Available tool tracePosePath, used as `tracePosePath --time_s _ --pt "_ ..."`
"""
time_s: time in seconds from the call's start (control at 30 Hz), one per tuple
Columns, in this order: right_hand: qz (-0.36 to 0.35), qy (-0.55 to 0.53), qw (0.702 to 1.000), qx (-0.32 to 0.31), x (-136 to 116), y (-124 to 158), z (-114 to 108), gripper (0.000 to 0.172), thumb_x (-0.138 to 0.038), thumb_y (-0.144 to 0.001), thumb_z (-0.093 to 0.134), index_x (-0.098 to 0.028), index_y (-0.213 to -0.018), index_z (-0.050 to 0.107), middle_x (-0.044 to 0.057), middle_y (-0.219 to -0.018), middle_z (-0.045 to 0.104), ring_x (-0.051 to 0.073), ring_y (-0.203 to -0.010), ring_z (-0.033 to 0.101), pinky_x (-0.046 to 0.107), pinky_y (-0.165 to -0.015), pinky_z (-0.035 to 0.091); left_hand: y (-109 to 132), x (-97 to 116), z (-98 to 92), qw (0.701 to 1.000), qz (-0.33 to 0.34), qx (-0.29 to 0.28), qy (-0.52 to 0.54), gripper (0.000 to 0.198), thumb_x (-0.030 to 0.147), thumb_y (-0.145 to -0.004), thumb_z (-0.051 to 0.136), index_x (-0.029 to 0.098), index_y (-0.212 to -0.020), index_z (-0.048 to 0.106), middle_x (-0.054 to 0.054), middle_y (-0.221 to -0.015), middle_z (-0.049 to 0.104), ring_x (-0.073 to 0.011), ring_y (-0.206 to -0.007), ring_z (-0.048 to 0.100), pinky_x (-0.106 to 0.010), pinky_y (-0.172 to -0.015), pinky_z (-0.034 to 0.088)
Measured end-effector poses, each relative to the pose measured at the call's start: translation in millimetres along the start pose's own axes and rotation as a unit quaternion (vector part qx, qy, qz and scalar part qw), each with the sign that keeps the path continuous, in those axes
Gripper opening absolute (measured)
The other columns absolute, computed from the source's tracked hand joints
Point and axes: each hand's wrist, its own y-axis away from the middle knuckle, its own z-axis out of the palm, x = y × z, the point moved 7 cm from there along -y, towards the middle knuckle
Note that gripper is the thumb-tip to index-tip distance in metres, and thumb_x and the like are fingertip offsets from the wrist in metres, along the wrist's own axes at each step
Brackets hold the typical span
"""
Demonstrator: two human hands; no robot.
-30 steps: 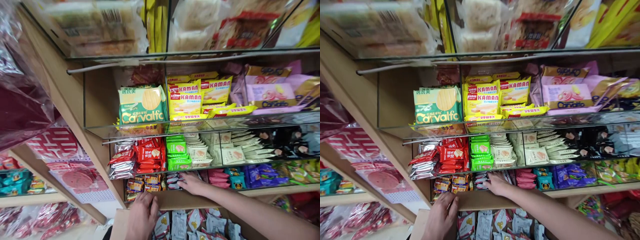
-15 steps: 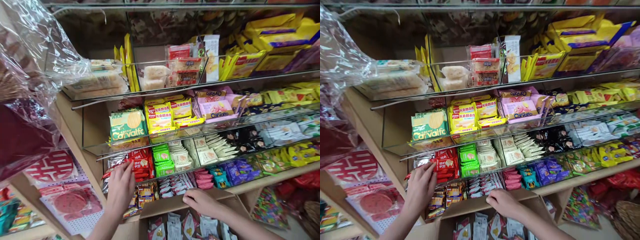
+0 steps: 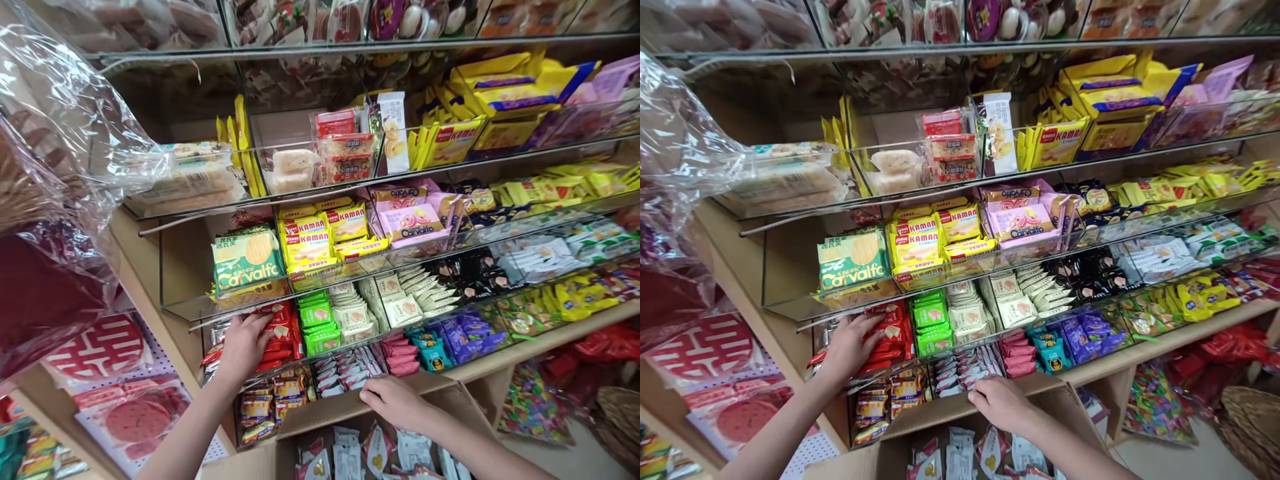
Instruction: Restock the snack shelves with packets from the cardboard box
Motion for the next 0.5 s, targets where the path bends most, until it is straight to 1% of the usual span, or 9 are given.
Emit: tracePosePath --time_s 0.07,0.17,0.27,0.33,0.4,0.5 --pt "-0.004 0.005 1.000 0.001 0.2 0.8 0.4 0.035 -0.033 -0.088 0.035 -0.019 -0.076 0.064 0.005 -0.079 0.067 0.018 -0.077 0.061 0.025 -0.064 0.035 -0.9 -0.7 1.7 1.000 0.002 0.001 0.014 0.035 0.031 -0.082 0.042 0.022 -0.109 0.061 -0.004 -0.107 0.065 -0.0247 -0.090 0.052 -0.039 -0.083 0.040" --pt "-0.009 0.016 1.000 0.004 0.1 2.7 1.2 0.036 -0.033 -0.089 0.033 -0.019 -0.076 0.064 0.004 -0.080 0.067 0.018 -0.077 0.061 0.025 -0.064 0.034 0.6 -2.7 4.3 0.999 -0.011 0.007 0.031 0.035 0.028 -0.082 0.040 0.019 -0.109 0.061 -0.005 -0.107 0.065 -0.0254 -0.096 0.052 -0.039 -0.085 0.040" --pt "-0.012 0.042 0.999 0.014 -1.3 5.3 1.0 0.038 -0.033 -0.091 0.031 -0.019 -0.077 0.063 0.005 -0.080 0.066 0.019 -0.079 0.060 0.026 -0.065 0.035 4.5 -3.9 6.0 0.999 -0.022 0.014 0.043 0.034 0.026 -0.083 0.038 0.015 -0.103 0.062 -0.008 -0.103 0.066 -0.0259 -0.097 0.051 -0.039 -0.087 0.040" --pt "-0.015 0.056 0.998 0.019 -3.3 7.1 0.5 0.039 -0.031 -0.091 0.029 -0.018 -0.076 0.062 0.006 -0.080 0.066 0.019 -0.079 0.060 0.027 -0.066 0.035 7.0 -3.8 7.2 0.998 -0.021 0.015 0.049 0.033 0.027 -0.082 0.038 0.013 -0.101 0.062 -0.009 -0.099 0.067 -0.0257 -0.096 0.052 -0.038 -0.085 0.042" --pt "-0.019 0.062 0.998 0.024 -5.4 8.7 -0.6 0.039 -0.030 -0.091 0.028 -0.018 -0.076 0.062 0.006 -0.081 0.065 0.018 -0.079 0.059 0.027 -0.067 0.035 8.2 -1.9 9.1 0.998 -0.009 0.009 0.056 0.034 0.030 -0.081 0.042 0.014 -0.105 0.059 -0.008 -0.101 0.065 -0.0247 -0.096 0.053 -0.037 -0.085 0.043" --pt "-0.023 0.067 0.997 0.027 -7.0 10.4 -1.8 0.039 -0.029 -0.092 0.027 -0.019 -0.076 0.061 0.005 -0.081 0.065 0.018 -0.079 0.059 0.027 -0.068 0.035 7.8 1.7 11.7 0.998 0.012 -0.002 0.062 0.041 0.034 -0.081 0.044 0.017 -0.117 0.050 -0.006 -0.110 0.062 -0.0226 -0.102 0.052 -0.035 -0.088 0.042"
